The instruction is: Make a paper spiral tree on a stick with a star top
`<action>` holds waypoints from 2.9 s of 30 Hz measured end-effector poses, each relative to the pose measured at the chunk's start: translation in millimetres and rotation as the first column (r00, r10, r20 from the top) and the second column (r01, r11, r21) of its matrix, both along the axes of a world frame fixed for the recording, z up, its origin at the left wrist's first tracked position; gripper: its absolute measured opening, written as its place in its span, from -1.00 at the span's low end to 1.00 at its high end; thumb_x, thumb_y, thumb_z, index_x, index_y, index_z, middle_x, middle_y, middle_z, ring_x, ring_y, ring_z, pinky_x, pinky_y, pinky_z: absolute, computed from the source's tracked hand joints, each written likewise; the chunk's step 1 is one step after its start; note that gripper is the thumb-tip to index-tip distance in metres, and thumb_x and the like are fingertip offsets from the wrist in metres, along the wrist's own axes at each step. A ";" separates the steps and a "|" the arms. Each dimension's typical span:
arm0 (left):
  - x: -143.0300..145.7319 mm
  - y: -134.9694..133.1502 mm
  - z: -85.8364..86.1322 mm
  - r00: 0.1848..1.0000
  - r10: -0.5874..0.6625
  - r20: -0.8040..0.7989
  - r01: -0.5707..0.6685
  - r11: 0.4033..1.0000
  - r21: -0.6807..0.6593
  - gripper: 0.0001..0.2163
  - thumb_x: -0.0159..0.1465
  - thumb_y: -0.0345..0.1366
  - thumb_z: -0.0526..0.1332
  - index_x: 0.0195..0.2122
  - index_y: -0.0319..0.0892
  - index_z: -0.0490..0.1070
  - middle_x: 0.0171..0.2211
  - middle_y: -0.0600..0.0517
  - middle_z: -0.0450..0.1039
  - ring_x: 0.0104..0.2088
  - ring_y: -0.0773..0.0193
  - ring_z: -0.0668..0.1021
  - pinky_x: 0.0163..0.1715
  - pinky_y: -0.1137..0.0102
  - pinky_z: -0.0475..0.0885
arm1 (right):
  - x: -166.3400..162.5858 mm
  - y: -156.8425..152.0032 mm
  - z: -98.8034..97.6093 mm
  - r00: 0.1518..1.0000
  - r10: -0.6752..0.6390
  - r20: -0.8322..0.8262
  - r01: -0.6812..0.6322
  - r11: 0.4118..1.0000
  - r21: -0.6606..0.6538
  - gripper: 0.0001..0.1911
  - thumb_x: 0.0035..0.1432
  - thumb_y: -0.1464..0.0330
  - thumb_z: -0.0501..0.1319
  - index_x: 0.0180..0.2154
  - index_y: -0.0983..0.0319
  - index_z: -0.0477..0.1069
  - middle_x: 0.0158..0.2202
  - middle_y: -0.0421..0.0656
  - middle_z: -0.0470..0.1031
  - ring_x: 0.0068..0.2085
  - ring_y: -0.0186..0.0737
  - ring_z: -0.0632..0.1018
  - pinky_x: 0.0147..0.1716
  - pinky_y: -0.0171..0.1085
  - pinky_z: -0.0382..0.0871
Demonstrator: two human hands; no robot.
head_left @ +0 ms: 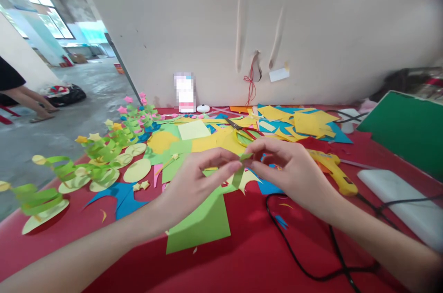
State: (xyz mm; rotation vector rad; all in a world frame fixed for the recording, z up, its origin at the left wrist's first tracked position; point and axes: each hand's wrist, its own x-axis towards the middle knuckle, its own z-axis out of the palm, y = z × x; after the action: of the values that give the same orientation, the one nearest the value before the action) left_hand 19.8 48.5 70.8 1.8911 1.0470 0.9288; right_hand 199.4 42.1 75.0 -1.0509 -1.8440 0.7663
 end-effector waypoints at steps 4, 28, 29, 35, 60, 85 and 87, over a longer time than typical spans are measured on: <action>-5.9 1.2 8.5 0.998 0.059 -0.008 -0.058 0.993 0.099 -0.77 0.29 -0.22 -0.02 -0.21 -0.07 0.41 -0.30 0.09 0.54 -0.32 0.28 0.57 -0.30 0.45 0.45 | -2.6 -10.7 3.2 0.984 -0.069 0.166 0.017 0.954 0.299 -0.86 0.04 0.52 0.16 -0.37 0.16 0.38 -0.42 -0.24 0.43 -0.41 -0.37 0.44 -0.47 -0.37 0.31; -7.1 -7.1 15.8 0.990 -0.002 -0.143 0.070 0.878 0.473 -0.97 0.09 -0.37 0.29 -0.45 -0.16 0.45 -0.37 0.11 0.56 -0.38 0.41 0.57 -0.34 0.62 0.45 | -5.2 -11.5 1.5 0.932 -0.256 0.256 0.142 0.909 0.392 -0.93 0.01 0.46 0.23 -0.38 0.22 0.44 -0.60 -0.33 0.36 -0.60 -0.50 0.29 -0.61 -0.45 0.16; -7.0 -6.8 15.2 0.991 0.003 -0.136 0.062 0.878 0.475 -0.96 0.08 -0.39 0.29 -0.43 -0.18 0.44 -0.37 0.11 0.56 -0.37 0.42 0.57 -0.33 0.64 0.44 | -5.5 -11.6 2.3 0.933 -0.258 0.249 0.148 0.909 0.389 -0.93 0.00 0.46 0.24 -0.38 0.23 0.45 -0.60 -0.33 0.35 -0.61 -0.51 0.28 -0.61 -0.45 0.15; -8.1 -4.9 11.9 0.992 0.075 -0.103 -0.011 0.857 0.516 -0.91 0.10 -0.39 0.28 -0.35 -0.17 0.44 -0.42 0.13 0.55 -0.41 0.44 0.56 -0.38 0.61 0.45 | -6.1 -13.0 2.6 0.952 -0.209 0.224 0.117 0.923 0.367 -0.93 -0.02 0.47 0.25 -0.39 0.26 0.45 -0.60 -0.34 0.37 -0.59 -0.54 0.31 -0.59 -0.50 0.18; -8.8 -7.1 13.0 0.998 -0.003 -0.063 0.038 0.832 0.553 -0.93 0.08 -0.49 0.28 -0.40 -0.24 0.45 -0.43 0.09 0.53 -0.39 0.47 0.55 -0.33 0.64 0.43 | -10.3 -19.4 2.7 0.989 -0.089 0.116 0.068 0.983 0.170 -0.91 -0.01 0.51 0.20 -0.43 0.24 0.45 -0.60 -0.34 0.44 -0.60 -0.51 0.39 -0.61 -0.50 0.25; -10.9 -0.3 7.0 0.998 -0.019 -0.060 0.041 0.919 0.393 -0.69 0.30 -0.47 -0.08 0.01 -0.11 0.25 -0.12 0.02 0.47 -0.14 0.29 0.52 -0.14 0.38 0.46 | -7.8 -18.2 3.4 0.964 -0.192 0.184 0.119 0.930 0.348 -0.90 -0.03 0.52 0.21 -0.43 0.23 0.44 -0.62 -0.32 0.42 -0.63 -0.49 0.37 -0.64 -0.47 0.21; -10.5 0.2 6.6 0.996 -0.045 -0.071 0.070 0.916 0.394 -0.65 0.25 -0.54 -0.05 0.03 -0.11 0.24 -0.03 0.00 0.40 -0.05 0.27 0.46 -0.09 0.37 0.44 | -6.1 -17.8 2.3 0.955 -0.215 0.205 0.115 0.904 0.411 -0.90 -0.03 0.53 0.21 -0.42 0.24 0.43 -0.58 -0.31 0.46 -0.60 -0.49 0.39 -0.60 -0.47 0.24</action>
State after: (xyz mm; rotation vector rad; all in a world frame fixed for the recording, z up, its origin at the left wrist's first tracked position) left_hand 9.3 48.6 77.4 2.2823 0.8777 1.1201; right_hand 193.3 24.2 77.4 -1.0510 -1.9765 0.1490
